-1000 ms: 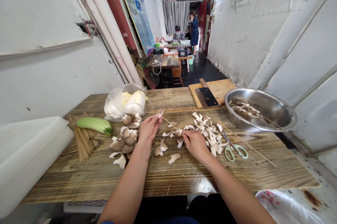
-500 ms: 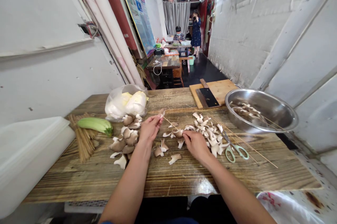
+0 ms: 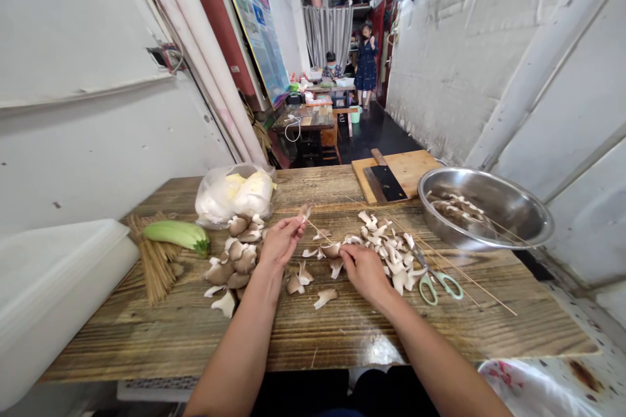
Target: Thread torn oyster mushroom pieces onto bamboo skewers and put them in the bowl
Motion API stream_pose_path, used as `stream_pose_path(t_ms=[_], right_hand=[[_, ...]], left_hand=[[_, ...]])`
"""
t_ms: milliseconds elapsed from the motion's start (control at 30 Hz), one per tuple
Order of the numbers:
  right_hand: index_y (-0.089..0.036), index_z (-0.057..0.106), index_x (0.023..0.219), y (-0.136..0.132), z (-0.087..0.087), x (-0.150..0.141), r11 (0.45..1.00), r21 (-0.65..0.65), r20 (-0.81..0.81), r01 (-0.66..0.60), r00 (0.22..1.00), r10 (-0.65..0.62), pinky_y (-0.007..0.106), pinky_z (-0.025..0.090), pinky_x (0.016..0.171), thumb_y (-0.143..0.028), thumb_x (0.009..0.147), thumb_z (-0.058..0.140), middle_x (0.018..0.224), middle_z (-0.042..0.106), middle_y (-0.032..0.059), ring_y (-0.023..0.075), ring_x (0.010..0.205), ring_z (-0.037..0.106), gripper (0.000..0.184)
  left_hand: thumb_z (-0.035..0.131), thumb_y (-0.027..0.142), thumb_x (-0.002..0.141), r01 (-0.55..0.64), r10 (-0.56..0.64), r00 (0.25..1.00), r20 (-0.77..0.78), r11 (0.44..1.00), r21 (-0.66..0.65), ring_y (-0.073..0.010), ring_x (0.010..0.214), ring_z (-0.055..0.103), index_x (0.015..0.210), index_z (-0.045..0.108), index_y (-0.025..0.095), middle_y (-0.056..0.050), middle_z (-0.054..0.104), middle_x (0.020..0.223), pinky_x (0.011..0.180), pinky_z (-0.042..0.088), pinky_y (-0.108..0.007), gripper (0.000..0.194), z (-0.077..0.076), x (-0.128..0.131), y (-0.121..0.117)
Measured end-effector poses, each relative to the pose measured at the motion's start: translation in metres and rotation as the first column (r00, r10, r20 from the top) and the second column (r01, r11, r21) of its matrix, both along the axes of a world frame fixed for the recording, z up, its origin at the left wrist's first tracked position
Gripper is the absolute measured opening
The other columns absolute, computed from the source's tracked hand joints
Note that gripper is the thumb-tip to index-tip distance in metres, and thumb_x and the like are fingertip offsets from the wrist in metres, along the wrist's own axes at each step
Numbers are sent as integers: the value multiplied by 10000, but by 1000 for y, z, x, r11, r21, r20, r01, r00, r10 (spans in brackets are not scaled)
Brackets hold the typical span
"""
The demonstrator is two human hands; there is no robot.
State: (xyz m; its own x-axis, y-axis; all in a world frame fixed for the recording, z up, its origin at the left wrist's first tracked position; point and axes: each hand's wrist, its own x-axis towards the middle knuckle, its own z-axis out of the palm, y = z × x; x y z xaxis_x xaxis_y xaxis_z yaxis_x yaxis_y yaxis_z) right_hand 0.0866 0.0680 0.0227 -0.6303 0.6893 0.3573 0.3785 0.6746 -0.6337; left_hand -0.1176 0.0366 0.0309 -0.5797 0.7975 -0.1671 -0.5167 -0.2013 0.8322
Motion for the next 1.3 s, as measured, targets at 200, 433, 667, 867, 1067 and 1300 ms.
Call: stream_pose_path(t_ms=[200,433,667,867,1067,1300], right_hand=[[-196,646,844,0,-1,-1,1000,-14,-33,9,999,-9,245,425,625,-231,888,429,689,660,20,162,646,600,224],[-200,629,763,-2,5,-2,1000,-16,-56,26,998,-27,235,409,598,-239,897,421,610,615,4,152,586,572,251],[-202,616,742,-2,3,-2,999,-28,-41,25,999,-26,235,403,588,-234,896,421,601,607,-2,148,581,562,251],[-202,610,731,-3,3,-2,999,-33,-37,5,999,-7,233,399,584,-235,892,417,620,612,2,147,592,560,253],[-203,573,672,-2,4,-2,997,-73,-64,20,998,-25,226,383,557,-263,904,399,565,573,-6,137,551,533,296],[-201,569,660,-2,3,-2,998,-63,-39,6,999,-9,224,378,568,-222,886,421,577,571,-13,136,558,529,271]], left_hand=[[810,232,495,77,-77,996,-35,997,-16,-79,577,548,632,635,108,-25,630,602,576,403,-210,254,0,11,1],[814,283,495,92,-92,996,9,996,-4,-57,537,500,706,671,107,-19,640,641,529,352,-192,310,-3,15,3],[799,308,533,95,-95,995,7,994,-52,-101,629,546,694,685,126,-43,668,707,569,368,-217,269,-4,19,3],[806,311,502,92,-103,990,-93,990,-108,-92,600,527,646,698,130,-34,663,659,563,333,-214,255,-1,18,1],[791,311,512,275,-301,932,-199,950,-147,-115,605,517,638,710,135,-41,663,641,604,342,-243,232,0,32,-3],[784,281,517,406,-458,862,-215,880,-247,-75,469,395,543,666,140,17,551,483,513,263,-241,186,-5,36,-4]])
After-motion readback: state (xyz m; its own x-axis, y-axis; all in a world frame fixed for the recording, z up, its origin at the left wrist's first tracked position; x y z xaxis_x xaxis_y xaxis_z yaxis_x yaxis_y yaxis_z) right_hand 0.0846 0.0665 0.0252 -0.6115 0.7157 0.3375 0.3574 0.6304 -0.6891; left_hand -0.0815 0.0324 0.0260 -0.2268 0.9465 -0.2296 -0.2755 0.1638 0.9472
